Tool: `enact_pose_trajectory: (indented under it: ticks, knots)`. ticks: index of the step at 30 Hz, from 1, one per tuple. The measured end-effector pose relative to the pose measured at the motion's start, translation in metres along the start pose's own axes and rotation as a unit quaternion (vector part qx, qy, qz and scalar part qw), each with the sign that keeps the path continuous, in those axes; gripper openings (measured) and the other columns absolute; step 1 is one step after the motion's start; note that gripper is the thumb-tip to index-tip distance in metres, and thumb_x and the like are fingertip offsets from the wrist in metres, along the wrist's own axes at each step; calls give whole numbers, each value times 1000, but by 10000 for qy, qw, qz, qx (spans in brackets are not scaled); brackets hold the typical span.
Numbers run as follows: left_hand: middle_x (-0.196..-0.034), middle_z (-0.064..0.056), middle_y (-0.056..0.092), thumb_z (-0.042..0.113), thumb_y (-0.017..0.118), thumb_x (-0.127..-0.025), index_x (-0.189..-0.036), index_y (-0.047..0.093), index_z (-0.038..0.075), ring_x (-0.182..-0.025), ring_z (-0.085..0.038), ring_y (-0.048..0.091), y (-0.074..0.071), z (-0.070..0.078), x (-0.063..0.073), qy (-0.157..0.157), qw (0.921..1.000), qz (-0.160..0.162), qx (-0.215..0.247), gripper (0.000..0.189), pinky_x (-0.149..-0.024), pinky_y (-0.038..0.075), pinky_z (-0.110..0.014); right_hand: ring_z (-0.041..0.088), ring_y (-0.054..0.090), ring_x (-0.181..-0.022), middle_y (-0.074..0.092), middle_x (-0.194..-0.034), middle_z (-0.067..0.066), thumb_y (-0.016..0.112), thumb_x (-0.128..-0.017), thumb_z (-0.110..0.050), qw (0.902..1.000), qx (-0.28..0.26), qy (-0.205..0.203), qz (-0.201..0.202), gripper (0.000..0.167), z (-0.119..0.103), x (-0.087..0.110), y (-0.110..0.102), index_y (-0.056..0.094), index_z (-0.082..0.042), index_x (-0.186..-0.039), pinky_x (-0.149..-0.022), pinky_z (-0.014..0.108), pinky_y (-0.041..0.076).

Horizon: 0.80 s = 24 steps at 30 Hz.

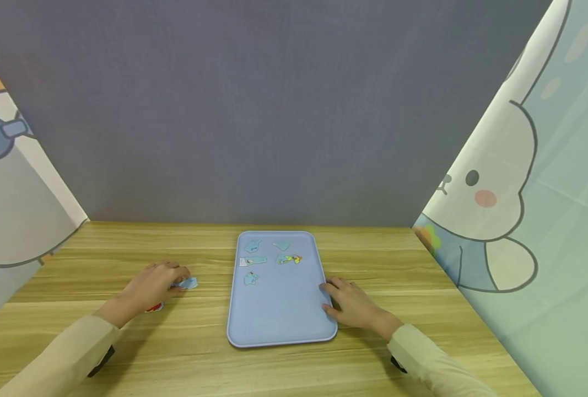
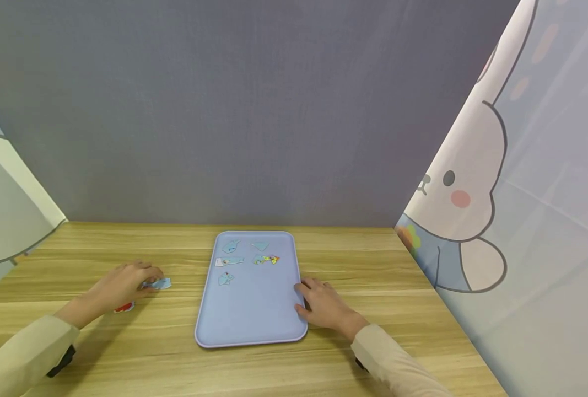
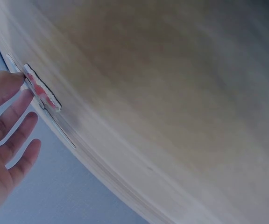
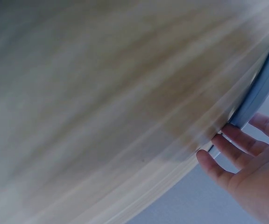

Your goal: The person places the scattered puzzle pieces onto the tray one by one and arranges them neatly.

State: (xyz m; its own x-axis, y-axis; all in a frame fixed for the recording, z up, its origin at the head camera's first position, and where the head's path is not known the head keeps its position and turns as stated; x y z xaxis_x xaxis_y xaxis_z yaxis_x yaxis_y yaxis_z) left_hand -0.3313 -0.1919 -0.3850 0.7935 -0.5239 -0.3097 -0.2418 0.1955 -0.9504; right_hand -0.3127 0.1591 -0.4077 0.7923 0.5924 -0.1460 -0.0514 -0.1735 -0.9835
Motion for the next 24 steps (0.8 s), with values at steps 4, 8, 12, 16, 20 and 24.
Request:
enact_pose_trajectory:
  ticks: [4,8,12,16,20,24]
  knots:
    - [-81,2,65,12,79,-65,-94,66,12,-71,-13,60,0,1,0,-4,10000,-50,9,31,-62,51,-30,32,52,-112,50,-125,16,57,-89,-29,10000,-55,14,-44,43,0,0,0,53,-4,-123,-86,55,45]
    - [-81,2,64,12,79,-66,-94,66,12,-71,-13,59,0,0,-1,-24,10000,-73,35,31,-62,51,-30,32,52,-113,50,-127,16,56,-89,-30,9999,-56,40,-75,44,1,0,1,53,-4,-124,-87,55,44]
    - [-81,2,64,12,78,-67,-94,65,12,-71,-14,59,2,0,-1,-27,9999,-132,86,30,-61,50,-31,31,51,-115,49,-128,15,56,-89,-32,9999,-59,90,-109,45,2,0,2,52,-5,-125,-88,55,44]
    - [-84,-1,65,12,78,-68,-96,66,10,-73,-16,59,2,0,-1,25,9998,-202,88,30,-63,51,-33,31,51,-114,49,-128,15,56,-89,-32,9999,-40,76,-121,45,1,0,1,53,-5,-125,-87,55,45]
    - [-90,-6,66,11,78,-68,-96,66,8,-78,-21,61,0,1,-1,128,9997,-216,39,31,-65,52,-37,31,51,-114,50,-127,15,57,-89,-30,9999,-14,49,-114,44,0,0,1,53,-5,-124,-86,54,45]
    - [-91,-6,66,11,78,-67,-94,67,8,-79,-22,61,0,2,-2,225,9996,-184,1,29,-65,52,-37,32,52,-113,50,-126,16,57,-88,-29,9999,-20,56,-93,43,-1,-1,0,54,-4,-123,-86,54,45]
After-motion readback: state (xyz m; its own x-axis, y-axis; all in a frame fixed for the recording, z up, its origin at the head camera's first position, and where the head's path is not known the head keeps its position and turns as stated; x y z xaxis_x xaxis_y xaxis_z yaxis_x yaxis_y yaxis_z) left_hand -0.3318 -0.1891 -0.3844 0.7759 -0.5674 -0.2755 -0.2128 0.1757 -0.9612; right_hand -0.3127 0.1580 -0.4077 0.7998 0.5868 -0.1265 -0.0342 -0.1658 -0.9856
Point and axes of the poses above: each hand's wrist, its own x-axis away from the middle knuckle, its own y-axis out of the palm, z = x × y, the point moved 9 cm from there along -x, towards the middle knuckle
